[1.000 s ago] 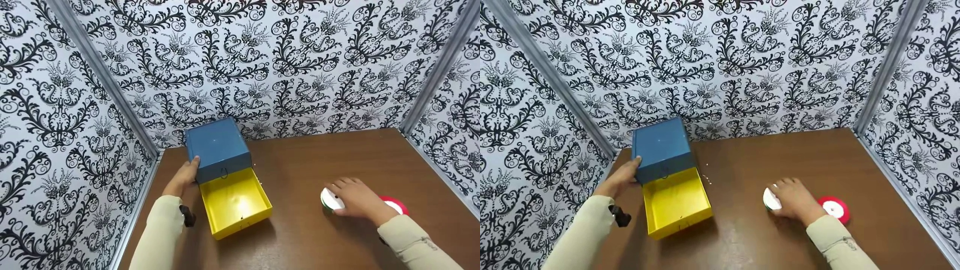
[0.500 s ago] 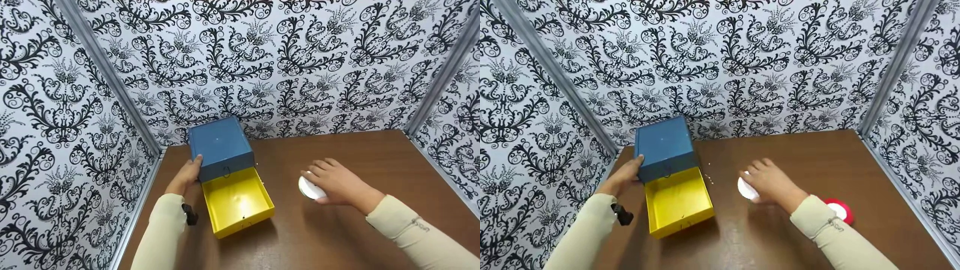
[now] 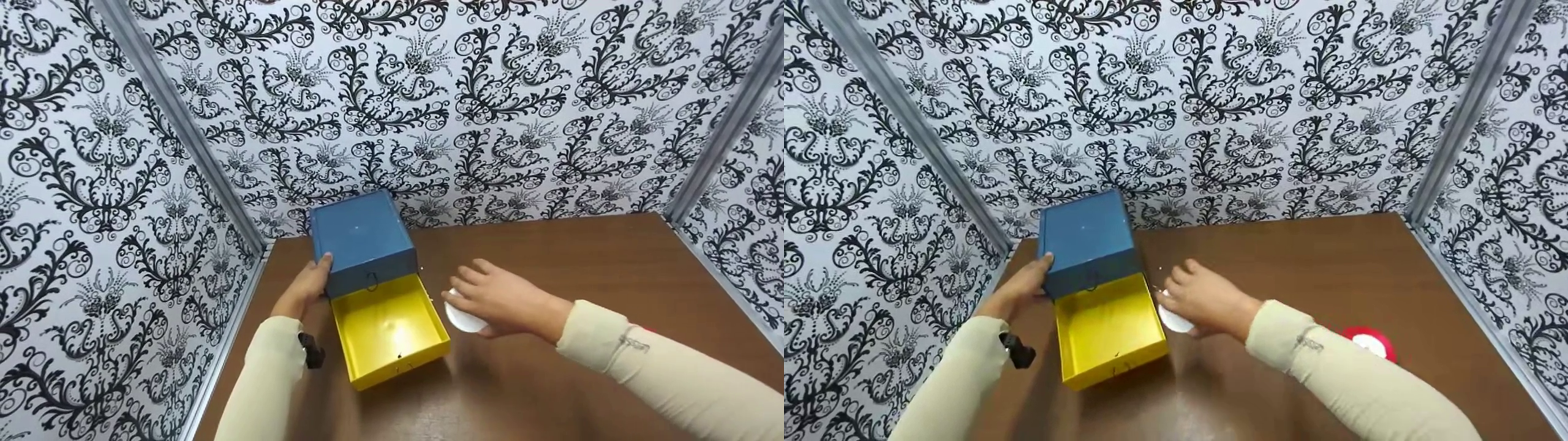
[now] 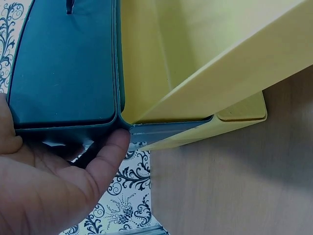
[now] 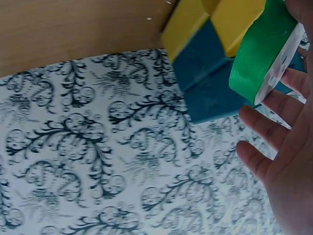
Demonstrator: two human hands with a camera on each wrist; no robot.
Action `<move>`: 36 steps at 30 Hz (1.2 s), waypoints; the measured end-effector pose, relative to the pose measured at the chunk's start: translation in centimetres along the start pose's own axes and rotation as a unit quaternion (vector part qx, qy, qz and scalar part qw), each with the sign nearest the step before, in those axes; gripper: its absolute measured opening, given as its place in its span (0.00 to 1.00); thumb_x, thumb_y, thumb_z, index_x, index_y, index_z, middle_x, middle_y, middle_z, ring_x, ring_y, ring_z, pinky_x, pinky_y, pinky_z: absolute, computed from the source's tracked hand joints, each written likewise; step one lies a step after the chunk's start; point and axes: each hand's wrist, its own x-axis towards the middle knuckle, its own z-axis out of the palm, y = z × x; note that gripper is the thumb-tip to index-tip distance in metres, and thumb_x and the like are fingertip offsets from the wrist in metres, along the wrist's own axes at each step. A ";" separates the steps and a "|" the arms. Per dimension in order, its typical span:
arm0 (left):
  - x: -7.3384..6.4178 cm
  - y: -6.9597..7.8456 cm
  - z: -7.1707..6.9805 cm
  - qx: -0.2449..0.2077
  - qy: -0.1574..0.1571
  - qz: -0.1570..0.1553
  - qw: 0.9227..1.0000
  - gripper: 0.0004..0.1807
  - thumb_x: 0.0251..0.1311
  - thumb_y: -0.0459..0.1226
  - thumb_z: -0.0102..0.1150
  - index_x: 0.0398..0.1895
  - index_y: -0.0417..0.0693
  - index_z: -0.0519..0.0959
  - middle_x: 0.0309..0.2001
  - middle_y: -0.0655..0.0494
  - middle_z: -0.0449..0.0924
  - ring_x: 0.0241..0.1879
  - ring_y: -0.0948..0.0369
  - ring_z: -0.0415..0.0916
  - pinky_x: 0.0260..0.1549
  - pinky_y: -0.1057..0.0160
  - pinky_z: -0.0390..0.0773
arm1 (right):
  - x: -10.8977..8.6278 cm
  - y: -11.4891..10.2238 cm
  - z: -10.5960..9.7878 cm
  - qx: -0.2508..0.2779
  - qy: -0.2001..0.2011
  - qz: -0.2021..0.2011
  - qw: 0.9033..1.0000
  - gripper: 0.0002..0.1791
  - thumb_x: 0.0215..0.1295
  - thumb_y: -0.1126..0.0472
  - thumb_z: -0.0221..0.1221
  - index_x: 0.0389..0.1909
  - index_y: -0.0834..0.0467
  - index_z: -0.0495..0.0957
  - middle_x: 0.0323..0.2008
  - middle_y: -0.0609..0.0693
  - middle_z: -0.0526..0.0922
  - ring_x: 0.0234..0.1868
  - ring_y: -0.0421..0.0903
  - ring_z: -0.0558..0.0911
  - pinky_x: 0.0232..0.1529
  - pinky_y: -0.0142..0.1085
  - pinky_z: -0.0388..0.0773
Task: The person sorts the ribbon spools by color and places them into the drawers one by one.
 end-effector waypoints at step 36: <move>-0.3 0.2 -0.1 0.013 -0.004 0.007 1.000 0.43 0.77 0.57 0.30 0.76 0.29 0.43 0.76 0.32 0.44 0.73 0.40 0.48 0.68 0.45 0.60 | 11.5 -3.2 3.2 -0.010 0.056 -0.042 0.997 0.42 0.60 0.30 0.58 0.70 0.49 0.68 0.65 0.51 0.75 0.68 0.53 0.68 0.65 0.50 0.66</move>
